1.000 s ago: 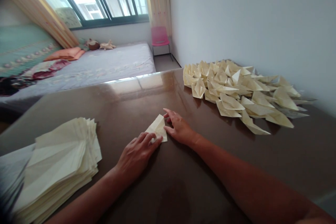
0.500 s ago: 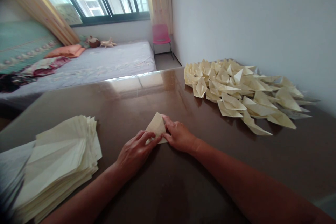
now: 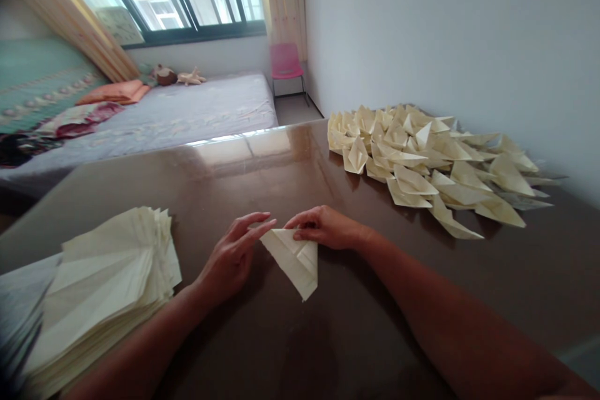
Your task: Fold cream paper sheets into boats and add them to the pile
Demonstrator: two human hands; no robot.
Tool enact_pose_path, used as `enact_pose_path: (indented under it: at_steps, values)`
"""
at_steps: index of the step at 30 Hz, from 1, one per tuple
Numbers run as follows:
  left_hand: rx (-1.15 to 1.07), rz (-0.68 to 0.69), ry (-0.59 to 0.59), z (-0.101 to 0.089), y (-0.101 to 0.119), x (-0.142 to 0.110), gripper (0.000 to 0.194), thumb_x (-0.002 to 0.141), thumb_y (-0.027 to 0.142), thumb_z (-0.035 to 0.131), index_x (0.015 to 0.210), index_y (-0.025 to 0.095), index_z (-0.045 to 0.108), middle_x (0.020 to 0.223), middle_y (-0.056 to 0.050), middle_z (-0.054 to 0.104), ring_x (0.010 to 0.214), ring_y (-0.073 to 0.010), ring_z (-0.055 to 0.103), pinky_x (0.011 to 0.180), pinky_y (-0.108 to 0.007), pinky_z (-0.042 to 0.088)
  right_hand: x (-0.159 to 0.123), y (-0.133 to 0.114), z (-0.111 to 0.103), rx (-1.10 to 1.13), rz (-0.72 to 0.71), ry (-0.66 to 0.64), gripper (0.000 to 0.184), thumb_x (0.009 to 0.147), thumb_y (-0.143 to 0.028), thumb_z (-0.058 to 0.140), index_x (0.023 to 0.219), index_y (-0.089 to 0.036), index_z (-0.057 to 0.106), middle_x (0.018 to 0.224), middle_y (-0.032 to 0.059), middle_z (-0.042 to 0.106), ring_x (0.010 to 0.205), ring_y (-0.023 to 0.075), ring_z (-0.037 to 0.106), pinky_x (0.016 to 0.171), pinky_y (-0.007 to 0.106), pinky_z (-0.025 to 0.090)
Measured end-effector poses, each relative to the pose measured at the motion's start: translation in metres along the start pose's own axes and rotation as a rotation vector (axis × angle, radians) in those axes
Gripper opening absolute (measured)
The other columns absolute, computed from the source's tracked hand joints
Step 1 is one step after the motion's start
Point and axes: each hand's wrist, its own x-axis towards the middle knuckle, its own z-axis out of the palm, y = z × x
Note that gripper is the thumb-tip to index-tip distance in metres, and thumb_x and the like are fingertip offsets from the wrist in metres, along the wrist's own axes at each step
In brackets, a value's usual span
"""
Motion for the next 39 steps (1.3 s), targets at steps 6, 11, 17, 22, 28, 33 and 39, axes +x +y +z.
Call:
enact_pose_path:
  at_steps: [6,11,17,22,28,33,39]
  values:
    - [-0.148,0.061,-0.168,0.008,-0.002,-0.003,0.033,0.092,0.013,0.044,0.12,0.023,0.06,0.128,-0.009,0.054,0.111,-0.0148,0.057,0.096,-0.028,0.049,0.005,0.009,0.008,0.124,0.034,0.006,0.032,0.082,-0.038,0.064,0.103,-0.015,0.07,0.082,0.0015,0.069,0.074,0.0136,0.059,0.067,0.023,0.045]
    - [-0.032,0.176,0.002,0.009,-0.002,-0.004,0.024,0.091,0.014,0.048,0.108,0.018,0.064,0.111,-0.01,0.062,0.095,-0.0162,0.059,0.084,-0.029,0.053,0.011,0.014,0.012,0.403,0.183,0.188,0.036,0.085,-0.049,0.057,0.093,-0.014,0.063,0.081,0.002,0.065,0.063,0.0095,0.055,0.056,0.021,0.046]
    - [0.068,0.189,0.112,0.006,-0.004,-0.005,0.025,0.091,0.014,0.049,0.114,0.016,0.06,0.106,-0.01,0.061,0.092,-0.0164,0.058,0.082,-0.03,0.053,0.005,0.011,0.001,0.61,0.284,0.026,0.038,0.076,-0.039,0.071,0.103,-0.015,0.057,0.095,0.0052,0.067,0.078,0.0125,0.06,0.061,0.023,0.052]
    - [0.166,0.231,0.126,0.005,-0.001,-0.005,0.025,0.09,0.01,0.049,0.113,0.013,0.06,0.104,-0.01,0.061,0.09,-0.017,0.056,0.08,-0.031,0.053,0.006,0.01,0.006,0.535,0.308,0.08,0.038,0.075,-0.034,0.071,0.104,-0.017,0.054,0.082,0.0012,0.065,0.068,0.0111,0.058,0.053,0.02,0.047]
    - [0.352,0.262,-0.012,0.007,0.001,-0.005,0.025,0.094,0.014,0.044,0.112,0.011,0.06,0.102,-0.01,0.062,0.089,-0.0184,0.055,0.074,-0.03,0.055,0.014,0.011,0.023,0.035,0.122,0.447,0.012,0.079,-0.022,0.065,0.089,-0.017,0.059,0.08,0.0002,0.066,0.074,0.0125,0.062,0.071,0.026,0.049]
    - [0.403,0.112,-0.176,0.006,-0.003,-0.002,0.021,0.094,0.019,0.045,0.103,0.014,0.063,0.098,-0.008,0.063,0.09,-0.0196,0.055,0.076,-0.032,0.056,0.021,0.019,0.032,-0.373,-0.111,0.432,0.013,0.089,-0.019,0.055,0.091,-0.019,0.067,0.094,0.0043,0.07,0.089,0.0153,0.061,0.085,0.03,0.047]
    - [0.375,0.088,-0.225,0.004,-0.003,0.001,0.033,0.092,0.041,0.049,0.104,0.014,0.064,0.101,-0.008,0.063,0.1,-0.0221,0.055,0.087,-0.037,0.054,0.016,0.019,0.027,-0.614,-0.198,0.351,0.015,0.089,-0.025,0.058,0.091,-0.019,0.072,0.116,0.0082,0.062,0.1,0.0195,0.052,0.093,0.035,0.045]
